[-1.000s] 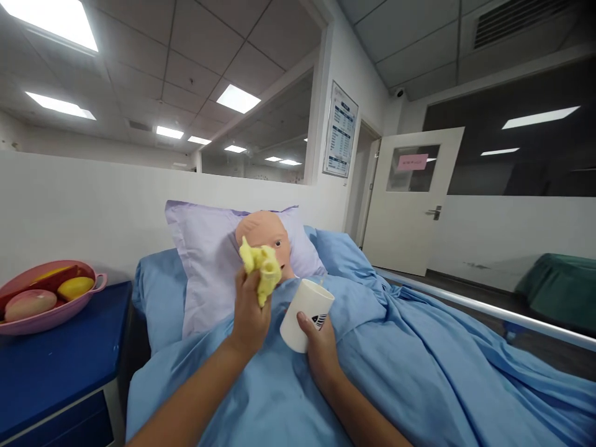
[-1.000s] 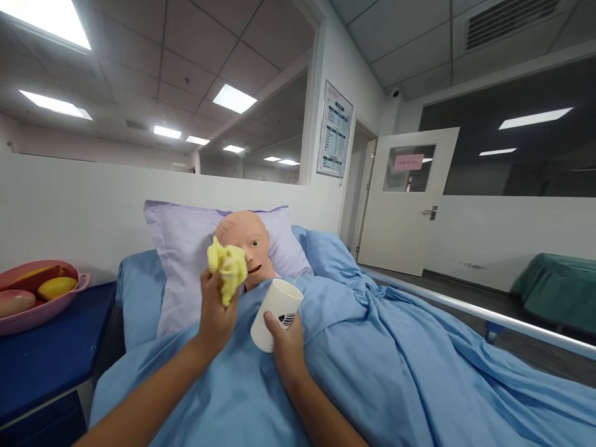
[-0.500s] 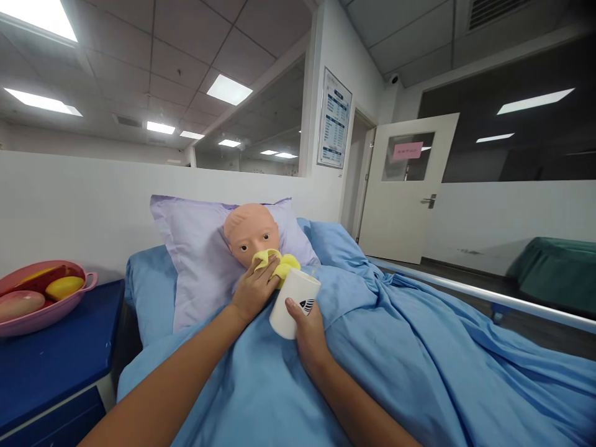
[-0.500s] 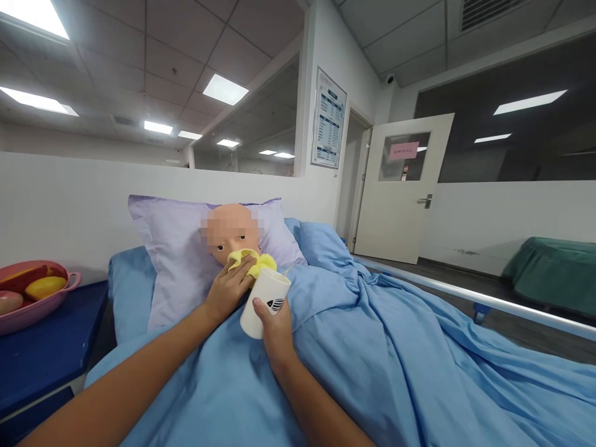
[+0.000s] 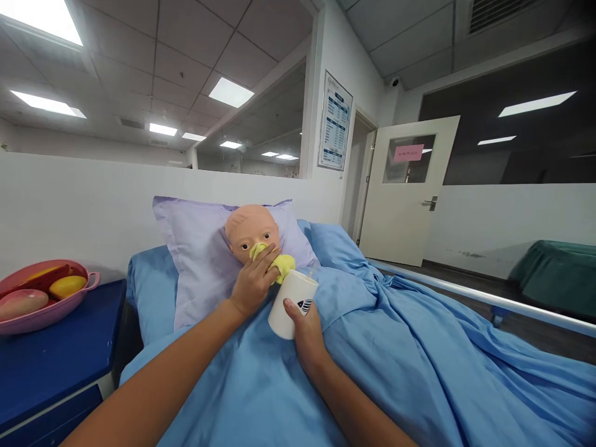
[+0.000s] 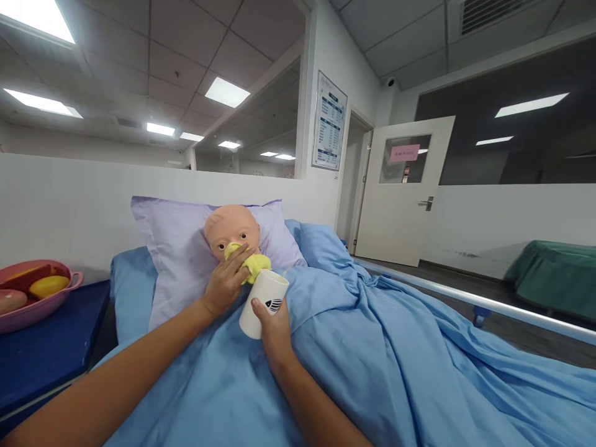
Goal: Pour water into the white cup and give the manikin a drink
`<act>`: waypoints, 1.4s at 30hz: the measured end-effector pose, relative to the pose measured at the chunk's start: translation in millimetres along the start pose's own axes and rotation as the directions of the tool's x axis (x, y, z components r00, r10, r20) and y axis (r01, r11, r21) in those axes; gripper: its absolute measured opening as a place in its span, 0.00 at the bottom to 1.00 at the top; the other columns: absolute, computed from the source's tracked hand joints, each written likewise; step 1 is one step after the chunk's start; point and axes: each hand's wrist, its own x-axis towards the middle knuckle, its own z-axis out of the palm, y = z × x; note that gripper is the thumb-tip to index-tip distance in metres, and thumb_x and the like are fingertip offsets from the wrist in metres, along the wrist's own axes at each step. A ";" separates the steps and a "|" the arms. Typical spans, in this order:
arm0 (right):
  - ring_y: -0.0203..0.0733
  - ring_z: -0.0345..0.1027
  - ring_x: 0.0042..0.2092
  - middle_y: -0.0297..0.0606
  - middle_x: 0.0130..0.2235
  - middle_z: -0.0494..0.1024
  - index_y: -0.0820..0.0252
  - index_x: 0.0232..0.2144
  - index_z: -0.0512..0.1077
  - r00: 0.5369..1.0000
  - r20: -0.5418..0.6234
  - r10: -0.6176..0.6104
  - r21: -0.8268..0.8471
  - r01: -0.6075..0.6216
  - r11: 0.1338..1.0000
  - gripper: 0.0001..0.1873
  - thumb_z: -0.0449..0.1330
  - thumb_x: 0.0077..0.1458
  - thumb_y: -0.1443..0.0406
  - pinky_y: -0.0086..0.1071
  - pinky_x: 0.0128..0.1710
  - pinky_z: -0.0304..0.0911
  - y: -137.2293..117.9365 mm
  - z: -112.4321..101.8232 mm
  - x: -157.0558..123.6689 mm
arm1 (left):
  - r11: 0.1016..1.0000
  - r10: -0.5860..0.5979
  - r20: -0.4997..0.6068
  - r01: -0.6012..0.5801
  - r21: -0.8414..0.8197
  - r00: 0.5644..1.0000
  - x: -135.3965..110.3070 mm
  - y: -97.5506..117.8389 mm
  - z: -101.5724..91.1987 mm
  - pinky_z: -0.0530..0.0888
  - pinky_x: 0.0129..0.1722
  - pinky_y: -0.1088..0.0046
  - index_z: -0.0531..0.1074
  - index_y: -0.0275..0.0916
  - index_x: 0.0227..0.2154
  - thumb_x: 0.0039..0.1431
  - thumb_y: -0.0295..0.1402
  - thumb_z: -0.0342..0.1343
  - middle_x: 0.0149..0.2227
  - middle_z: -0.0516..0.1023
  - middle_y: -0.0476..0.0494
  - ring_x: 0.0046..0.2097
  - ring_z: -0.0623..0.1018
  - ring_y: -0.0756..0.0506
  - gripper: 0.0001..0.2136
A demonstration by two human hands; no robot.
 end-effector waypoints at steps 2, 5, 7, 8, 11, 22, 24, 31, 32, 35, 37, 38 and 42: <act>0.47 0.73 0.40 0.39 0.41 0.79 0.58 0.50 0.69 1.000 -0.003 0.001 -0.002 -0.001 1.000 0.33 0.70 0.44 0.52 0.36 0.37 0.70 0.6 0.0 -0.1 | 0.997 0.028 0.034 -0.030 0.064 0.999 7.4 -0.1 8.8 0.67 0.62 0.54 0.74 0.34 0.41 0.66 0.24 0.45 0.60 0.69 0.36 0.66 0.61 0.40 0.11; 0.47 0.73 0.41 0.39 0.42 0.79 0.58 0.52 0.68 1.000 0.011 -0.015 0.008 0.015 1.000 0.34 0.70 0.44 0.53 0.37 0.39 0.70 1.3 0.4 0.0 | 0.987 0.071 0.083 -0.082 0.135 0.994 -1.9 1.5 21.2 0.68 0.61 0.56 0.72 0.33 0.49 0.66 0.27 0.49 0.60 0.70 0.35 0.64 0.65 0.40 0.13; 0.48 0.74 0.43 0.40 0.43 0.79 0.58 0.53 0.68 1.000 0.014 -0.013 0.009 0.013 1.000 0.34 0.70 0.45 0.53 0.38 0.42 0.70 2.1 0.6 0.1 | 0.986 0.075 0.101 -0.088 0.140 0.992 -16.9 3.6 24.1 0.69 0.60 0.58 0.69 0.32 0.54 0.65 0.27 0.50 0.60 0.70 0.35 0.63 0.66 0.40 0.16; 0.49 0.74 0.43 0.40 0.44 0.79 0.58 0.53 0.67 1.000 0.013 -0.006 0.009 0.006 1.000 0.35 0.70 0.45 0.53 0.39 0.43 0.70 2.5 0.5 0.1 | 0.988 0.068 0.106 -0.082 0.130 0.992 -25.0 4.5 23.5 0.69 0.60 0.58 0.68 0.32 0.56 0.65 0.28 0.50 0.60 0.70 0.35 0.63 0.66 0.40 0.17; 0.49 0.74 0.43 0.42 0.44 0.79 0.60 0.54 0.66 0.999 0.032 0.011 0.011 -0.011 1.000 0.36 0.70 0.45 0.53 0.41 0.44 0.70 2.7 0.5 0.1 | 0.997 0.036 0.137 -0.044 0.060 0.990 -43.5 5.5 15.2 0.69 0.60 0.57 0.65 0.34 0.58 0.66 0.28 0.49 0.59 0.70 0.35 0.63 0.66 0.40 0.18; 0.47 0.73 0.39 0.40 0.40 0.79 0.60 0.49 0.68 0.999 0.033 0.009 0.009 -0.009 1.000 0.32 0.70 0.44 0.53 0.37 0.37 0.70 -3.8 2.0 -0.8 | 0.994 -0.065 0.057 0.070 -0.081 0.996 1.1 2.5 1.8 0.64 0.63 0.53 0.72 0.36 0.45 0.63 0.20 0.42 0.62 0.67 0.36 0.68 0.58 0.41 0.16; 0.46 0.73 0.39 0.38 0.40 0.79 0.59 0.48 0.68 0.999 0.044 -0.002 0.012 0.001 1.000 0.31 0.70 0.44 0.53 0.36 0.38 0.69 -3.8 1.8 -0.9 | 0.997 -0.059 0.087 0.063 -0.038 0.994 0.9 2.9 7.3 0.64 0.63 0.54 0.71 0.35 0.48 0.65 0.23 0.45 0.61 0.67 0.36 0.67 0.60 0.40 0.14; 0.45 0.73 0.40 0.39 0.42 0.79 0.59 0.48 0.68 0.997 0.076 0.006 0.000 -0.006 1.000 0.30 0.70 0.44 0.54 0.37 0.41 0.69 -3.0 1.5 -1.9 | 0.996 -0.060 0.169 0.069 -0.048 0.984 -44.7 -0.4 11.9 0.66 0.62 0.56 0.64 0.38 0.59 0.65 0.26 0.47 0.61 0.68 0.37 0.66 0.62 0.40 0.19; 0.46 0.73 0.40 0.39 0.42 0.79 0.59 0.48 0.68 0.996 0.085 0.018 -0.009 -0.017 1.000 0.31 0.71 0.44 0.54 0.38 0.41 0.69 -3.4 1.7 -2.1 | 0.993 -0.075 0.173 0.090 -0.078 0.982 -50.7 -0.4 9.3 0.66 0.61 0.56 0.65 0.39 0.59 0.65 0.25 0.47 0.61 0.68 0.37 0.66 0.62 0.41 0.20; 0.48 0.74 0.41 0.40 0.42 0.79 0.59 0.48 0.68 0.993 0.120 0.015 -0.053 -0.009 0.999 0.32 0.71 0.42 0.54 0.39 0.41 0.69 -5.3 1.9 -2.3 | 0.958 -0.159 0.159 0.191 -0.212 0.974 -60.1 4.8 -5.7 0.65 0.62 0.57 0.68 0.41 0.56 0.63 0.20 0.44 0.61 0.68 0.39 0.65 0.63 0.42 0.21; 0.48 0.73 0.43 0.40 0.43 0.79 0.59 0.48 0.69 0.983 0.181 -0.008 -0.090 0.025 0.996 0.32 0.71 0.42 0.54 0.39 0.43 0.69 -6.1 1.1 -2.4 | 0.886 -0.308 0.110 0.327 -0.330 0.945 -61.0 13.8 -19.6 0.64 0.63 0.57 0.70 0.42 0.53 0.61 0.21 0.44 0.61 0.69 0.40 0.64 0.65 0.42 0.20; 0.48 0.73 0.43 0.40 0.42 0.79 0.59 0.48 0.69 0.975 0.222 -0.017 -0.108 0.042 0.993 0.32 0.71 0.43 0.54 0.40 0.43 0.69 -6.0 0.4 -2.6 | 0.817 -0.430 0.079 0.425 -0.389 0.899 -61.5 19.6 -26.4 0.64 0.63 0.58 0.70 0.42 0.51 0.62 0.23 0.46 0.59 0.70 0.41 0.62 0.67 0.42 0.18; 0.47 0.72 0.41 0.38 0.40 0.79 0.59 0.47 0.68 0.938 0.347 -0.008 -0.182 0.076 0.980 0.30 0.71 0.43 0.56 0.39 0.41 0.69 -3.1 -2.9 -5.6 | 0.215 -0.928 0.097 0.730 -0.649 0.360 -78.2 40.9 -41.1 0.73 0.52 0.63 0.70 0.44 0.50 0.60 0.38 0.56 0.49 0.77 0.44 0.51 0.75 0.42 0.15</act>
